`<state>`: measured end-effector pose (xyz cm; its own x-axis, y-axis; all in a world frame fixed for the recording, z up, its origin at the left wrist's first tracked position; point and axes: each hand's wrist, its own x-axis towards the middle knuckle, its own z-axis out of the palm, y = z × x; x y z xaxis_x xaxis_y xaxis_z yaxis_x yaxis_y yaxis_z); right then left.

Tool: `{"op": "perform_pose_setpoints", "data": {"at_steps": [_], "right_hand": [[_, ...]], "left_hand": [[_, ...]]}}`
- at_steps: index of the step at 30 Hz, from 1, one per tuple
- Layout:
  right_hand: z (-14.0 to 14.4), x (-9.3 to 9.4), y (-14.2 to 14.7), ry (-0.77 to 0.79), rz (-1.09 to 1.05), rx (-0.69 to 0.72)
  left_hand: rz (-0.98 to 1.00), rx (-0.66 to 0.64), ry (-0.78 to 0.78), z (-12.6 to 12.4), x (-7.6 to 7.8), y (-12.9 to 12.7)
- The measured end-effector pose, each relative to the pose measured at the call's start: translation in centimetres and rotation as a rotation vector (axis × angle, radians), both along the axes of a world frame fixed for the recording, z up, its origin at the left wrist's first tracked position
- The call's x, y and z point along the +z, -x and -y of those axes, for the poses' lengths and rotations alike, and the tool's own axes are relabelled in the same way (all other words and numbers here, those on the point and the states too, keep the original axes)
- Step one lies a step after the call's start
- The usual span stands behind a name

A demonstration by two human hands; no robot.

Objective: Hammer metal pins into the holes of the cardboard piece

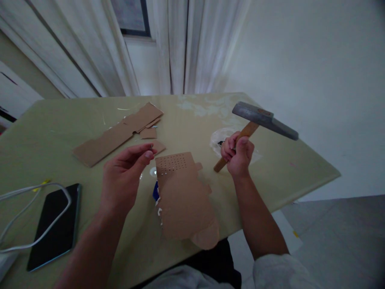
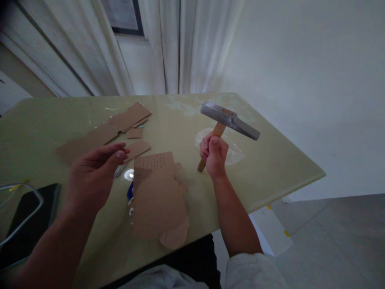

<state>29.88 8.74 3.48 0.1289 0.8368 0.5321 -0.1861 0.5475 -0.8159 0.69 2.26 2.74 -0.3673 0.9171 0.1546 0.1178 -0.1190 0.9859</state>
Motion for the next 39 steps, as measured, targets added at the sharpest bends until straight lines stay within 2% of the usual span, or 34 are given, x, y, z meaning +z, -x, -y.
{"op": "perform_pose_setpoints", "data": {"at_steps": [4, 10, 12, 17, 23, 31, 39], "right_hand": [[0.1, 0.0, 0.1, -0.016, -0.013, 0.013], [0.1, 0.0, 0.1, 0.003, 0.003, 0.014], [0.2, -0.1, 0.1, -0.005, -0.003, 0.029], [0.4, 0.0, 0.0, 0.0, 0.004, 0.036], [0.3, 0.1, 0.0, 0.005, -0.003, 0.033], [0.4, 0.1, 0.0, 0.011, 0.021, 0.01], [0.4, 0.1, 0.0, -0.035, -0.006, 0.061]], "left_hand": [[0.015, 0.04, -0.08, 0.0, -0.6, -1.2], [-0.094, 0.159, -0.042, 0.4, -1.8, -1.3], [-0.085, 0.121, -0.042, 0.6, -1.8, -1.3], [-0.053, -0.075, -0.02, 1.1, -1.6, -1.5], [-0.086, -0.167, 0.049, 1.2, -1.8, -1.0], [-0.025, -0.17, 0.026, 1.1, -1.3, -1.2], [-0.11, -0.197, 0.065, 0.9, -2.0, -0.7]]}}
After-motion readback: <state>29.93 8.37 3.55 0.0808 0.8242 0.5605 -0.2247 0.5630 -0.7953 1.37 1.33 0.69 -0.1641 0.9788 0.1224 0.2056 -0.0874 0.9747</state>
